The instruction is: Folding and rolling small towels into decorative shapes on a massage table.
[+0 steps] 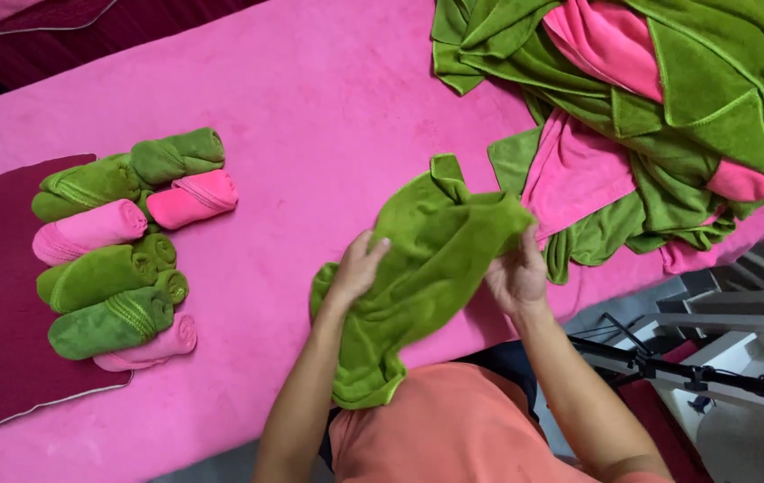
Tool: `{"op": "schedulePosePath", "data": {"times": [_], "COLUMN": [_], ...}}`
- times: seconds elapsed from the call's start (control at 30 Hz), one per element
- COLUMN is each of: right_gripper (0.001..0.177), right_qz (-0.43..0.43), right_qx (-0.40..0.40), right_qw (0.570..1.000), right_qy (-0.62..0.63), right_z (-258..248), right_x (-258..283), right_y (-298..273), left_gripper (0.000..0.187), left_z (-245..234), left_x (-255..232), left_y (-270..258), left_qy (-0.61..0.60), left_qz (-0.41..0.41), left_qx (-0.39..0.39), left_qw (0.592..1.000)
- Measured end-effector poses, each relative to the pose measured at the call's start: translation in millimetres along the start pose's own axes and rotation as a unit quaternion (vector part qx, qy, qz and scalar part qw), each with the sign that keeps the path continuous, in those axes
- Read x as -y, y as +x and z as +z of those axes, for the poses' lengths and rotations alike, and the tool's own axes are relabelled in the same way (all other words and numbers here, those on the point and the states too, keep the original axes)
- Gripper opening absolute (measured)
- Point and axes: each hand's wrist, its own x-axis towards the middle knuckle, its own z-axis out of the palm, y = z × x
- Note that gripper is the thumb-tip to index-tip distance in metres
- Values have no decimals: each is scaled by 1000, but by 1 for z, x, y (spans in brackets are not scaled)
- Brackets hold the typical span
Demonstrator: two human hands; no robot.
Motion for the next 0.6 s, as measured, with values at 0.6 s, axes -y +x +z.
{"op": "schedulePosePath", "data": {"times": [0.6], "right_gripper": [42], "right_qz": [111], "right_qx": [93], "right_qw": [875], "right_qy": [-462], "right_z": [50], "right_x": [5], "right_y": [-58], "left_gripper": [27], "left_z": [-45], "left_x": [97], "left_y": [-78], "left_qy": [-593], "left_qz": [49], "left_qx": [-57], "left_qw": [801]}}
